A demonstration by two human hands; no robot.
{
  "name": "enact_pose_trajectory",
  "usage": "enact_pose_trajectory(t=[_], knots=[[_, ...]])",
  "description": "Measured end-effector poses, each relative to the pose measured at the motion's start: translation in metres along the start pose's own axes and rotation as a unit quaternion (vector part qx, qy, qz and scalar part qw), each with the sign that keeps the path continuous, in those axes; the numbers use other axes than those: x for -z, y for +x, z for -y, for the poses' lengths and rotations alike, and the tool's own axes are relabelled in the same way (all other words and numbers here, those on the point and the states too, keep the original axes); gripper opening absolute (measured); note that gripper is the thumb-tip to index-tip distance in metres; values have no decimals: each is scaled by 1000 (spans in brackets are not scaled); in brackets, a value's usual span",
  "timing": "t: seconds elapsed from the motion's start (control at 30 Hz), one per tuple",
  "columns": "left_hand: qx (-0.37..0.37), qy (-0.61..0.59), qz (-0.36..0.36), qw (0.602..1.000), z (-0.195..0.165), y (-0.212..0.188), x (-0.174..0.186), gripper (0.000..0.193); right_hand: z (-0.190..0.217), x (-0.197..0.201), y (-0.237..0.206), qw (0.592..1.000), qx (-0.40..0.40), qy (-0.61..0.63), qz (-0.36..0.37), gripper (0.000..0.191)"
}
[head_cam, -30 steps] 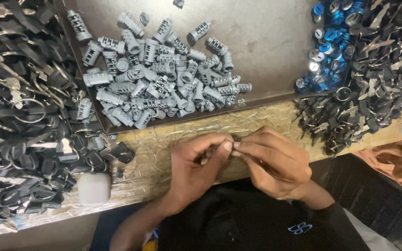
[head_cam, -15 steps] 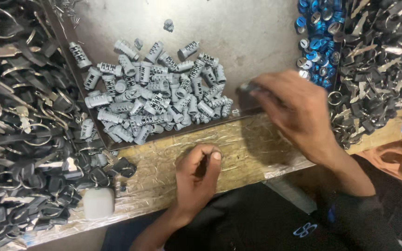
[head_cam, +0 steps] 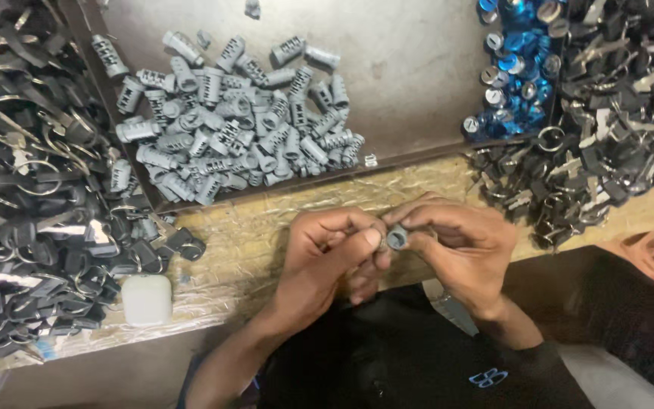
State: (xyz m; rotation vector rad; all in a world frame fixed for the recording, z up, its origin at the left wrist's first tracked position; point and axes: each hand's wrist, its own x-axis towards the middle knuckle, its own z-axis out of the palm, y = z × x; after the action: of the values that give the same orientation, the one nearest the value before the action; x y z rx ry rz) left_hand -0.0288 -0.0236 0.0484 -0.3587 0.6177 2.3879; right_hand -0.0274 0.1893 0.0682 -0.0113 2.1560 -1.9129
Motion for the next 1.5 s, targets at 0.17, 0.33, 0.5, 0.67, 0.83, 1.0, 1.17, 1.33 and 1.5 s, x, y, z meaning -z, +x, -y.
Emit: enact_pose_trajectory(t=[0.17, 0.33, 0.5, 0.67, 0.83, 1.0, 1.17, 1.33, 1.5], knots=[[28, 137, -40, 989, -7, -7, -5, 17, 2, 1, -5, 997, 38, -63, 11, 24], [-70, 326, -132, 934, -4, -11, -19, 15, 9, -8, -6, 992, 76, -98, 5, 26], [-123, 527, -140, 829, -13, -21, -23, 14, 12, -15, -8, 971, 157, -178, -9, 28], [-196, 569, -166, 781, 0, -21, -23, 9, 14, -15, -8, 968, 167, -186, 10, 31], [-419, 636, -162, 627, 21, -14, -21, 9, -1, -27, -14, 957, 205, -201, -50, 30], [-318, 437, -92, 837, 24, -14, -1, 10, 1, -29, -1, 856, 404, -322, -20, 28], [-197, 306, -141, 921, 31, -1, 17, 10, 30, 31, 48, 835, 267, -480, -28, 24], [-251, 444, -120, 852, 33, -2, 15, 8, 33, 70, 86, 730, 106, -670, 84, 23], [-252, 367, -134, 886, 37, -2, 13, 12, 20, 52, 100, 694, 202, -686, 85, 27]])
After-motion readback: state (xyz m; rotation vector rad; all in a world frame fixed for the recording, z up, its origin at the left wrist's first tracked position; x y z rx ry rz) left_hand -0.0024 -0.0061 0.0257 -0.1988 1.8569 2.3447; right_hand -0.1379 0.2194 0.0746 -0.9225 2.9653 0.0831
